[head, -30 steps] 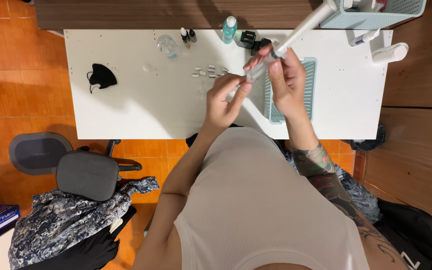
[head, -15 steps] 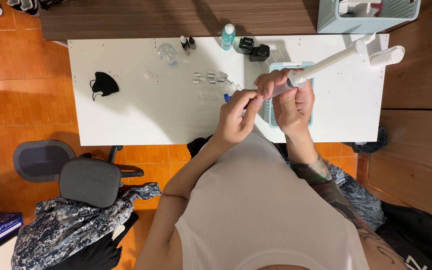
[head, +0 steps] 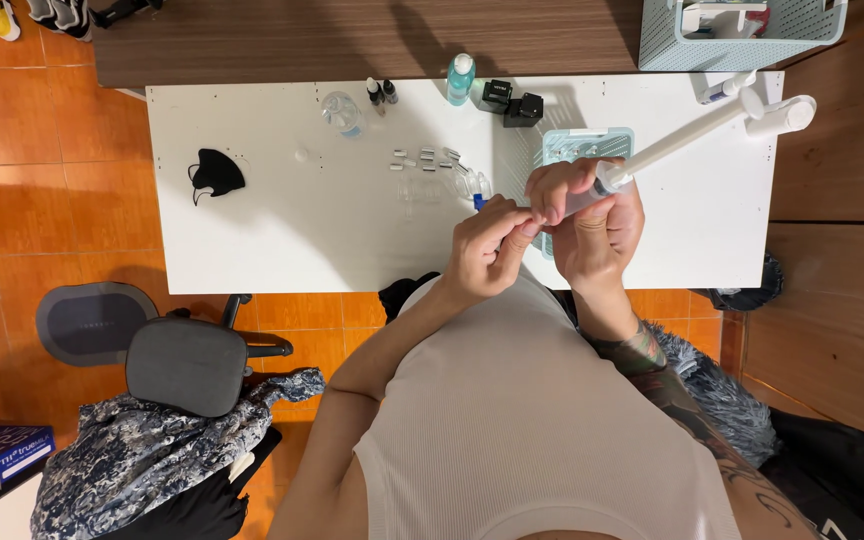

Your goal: Filling small perfume vials with liquid using a syringe and tube assembly.

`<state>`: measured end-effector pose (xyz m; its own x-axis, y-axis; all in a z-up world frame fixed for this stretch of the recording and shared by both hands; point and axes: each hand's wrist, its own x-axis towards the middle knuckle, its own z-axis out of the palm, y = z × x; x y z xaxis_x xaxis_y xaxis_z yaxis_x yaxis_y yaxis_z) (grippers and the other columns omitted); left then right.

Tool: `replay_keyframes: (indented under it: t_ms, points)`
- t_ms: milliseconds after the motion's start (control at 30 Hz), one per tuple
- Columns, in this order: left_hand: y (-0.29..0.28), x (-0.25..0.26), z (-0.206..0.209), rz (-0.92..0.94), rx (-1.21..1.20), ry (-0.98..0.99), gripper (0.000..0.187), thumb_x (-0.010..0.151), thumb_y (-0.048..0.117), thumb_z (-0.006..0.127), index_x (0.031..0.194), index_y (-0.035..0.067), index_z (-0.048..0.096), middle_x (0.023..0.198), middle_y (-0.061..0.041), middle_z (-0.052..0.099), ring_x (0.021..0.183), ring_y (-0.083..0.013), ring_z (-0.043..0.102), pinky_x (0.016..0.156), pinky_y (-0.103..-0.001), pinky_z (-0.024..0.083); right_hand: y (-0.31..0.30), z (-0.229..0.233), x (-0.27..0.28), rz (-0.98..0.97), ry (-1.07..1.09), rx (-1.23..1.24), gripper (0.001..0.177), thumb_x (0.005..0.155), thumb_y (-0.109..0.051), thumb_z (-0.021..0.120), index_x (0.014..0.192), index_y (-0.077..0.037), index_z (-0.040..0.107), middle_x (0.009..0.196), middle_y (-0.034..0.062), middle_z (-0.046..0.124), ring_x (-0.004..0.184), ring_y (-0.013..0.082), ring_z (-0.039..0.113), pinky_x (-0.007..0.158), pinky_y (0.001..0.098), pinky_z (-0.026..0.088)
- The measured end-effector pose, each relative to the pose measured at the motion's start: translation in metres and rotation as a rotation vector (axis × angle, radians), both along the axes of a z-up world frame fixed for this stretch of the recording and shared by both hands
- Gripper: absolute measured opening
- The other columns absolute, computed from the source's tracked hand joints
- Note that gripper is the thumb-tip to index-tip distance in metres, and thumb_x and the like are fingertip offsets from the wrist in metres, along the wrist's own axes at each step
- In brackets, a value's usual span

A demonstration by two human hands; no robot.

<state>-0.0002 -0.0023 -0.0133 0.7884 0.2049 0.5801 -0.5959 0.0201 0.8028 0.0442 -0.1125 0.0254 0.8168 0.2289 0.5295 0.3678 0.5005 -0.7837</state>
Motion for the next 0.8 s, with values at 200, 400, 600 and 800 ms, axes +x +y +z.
replay_keyframes:
  t_ms: [200, 400, 600, 800]
  points:
    - [0.003, -0.001, 0.018, -0.022, 0.006, -0.011, 0.012, 0.099, 0.0, 0.061, 0.095, 0.002, 0.072, 0.061, -0.006, 0.053, 0.051, -0.0194, 0.044, 0.061, -0.028, 0.046, 0.003, 0.01, -0.004, -0.033, 0.034, 0.016, 0.026, 0.112, -0.031, 0.031, 0.108, -0.007, 0.041, 0.071, 0.0042, 0.044, 0.064, 0.0195, 0.051, 0.075, 0.0399, 0.043]
    - [0.005, -0.004, 0.022, -0.068, -0.039, 0.04, 0.013, 0.1, 0.001, 0.061, 0.094, 0.001, 0.072, 0.059, -0.006, 0.052, 0.05, -0.0173, 0.045, 0.059, -0.028, 0.045, 0.003, 0.013, -0.005, -0.034, 0.085, 0.04, 0.024, 0.113, -0.03, 0.034, 0.108, -0.008, 0.042, 0.071, 0.0038, 0.043, 0.065, 0.0189, 0.05, 0.076, 0.0395, 0.042]
    - [0.016, -0.012, 0.025, -0.278, -0.182, 0.235, 0.021, 0.103, 0.005, 0.057, 0.093, 0.0, 0.073, 0.055, -0.006, 0.052, 0.056, -0.0053, 0.039, 0.056, -0.023, 0.041, -0.044, -0.004, 0.024, -0.107, 0.058, 0.103, 0.024, 0.111, -0.04, 0.037, 0.116, -0.017, 0.045, 0.072, -0.0083, 0.035, 0.061, 0.0068, 0.036, 0.078, 0.0308, 0.039]
    - [0.017, -0.01, -0.014, -0.309, -0.153, 0.31, 0.024, 0.105, 0.014, 0.052, 0.095, 0.002, 0.07, 0.05, 0.001, 0.042, 0.051, -0.0048, 0.038, 0.051, -0.021, 0.037, -0.056, -0.021, 0.039, -0.133, 0.122, 0.123, 0.029, 0.111, -0.037, 0.048, 0.128, -0.013, 0.049, 0.076, -0.0011, 0.04, 0.066, 0.017, 0.044, 0.081, 0.0405, 0.04]
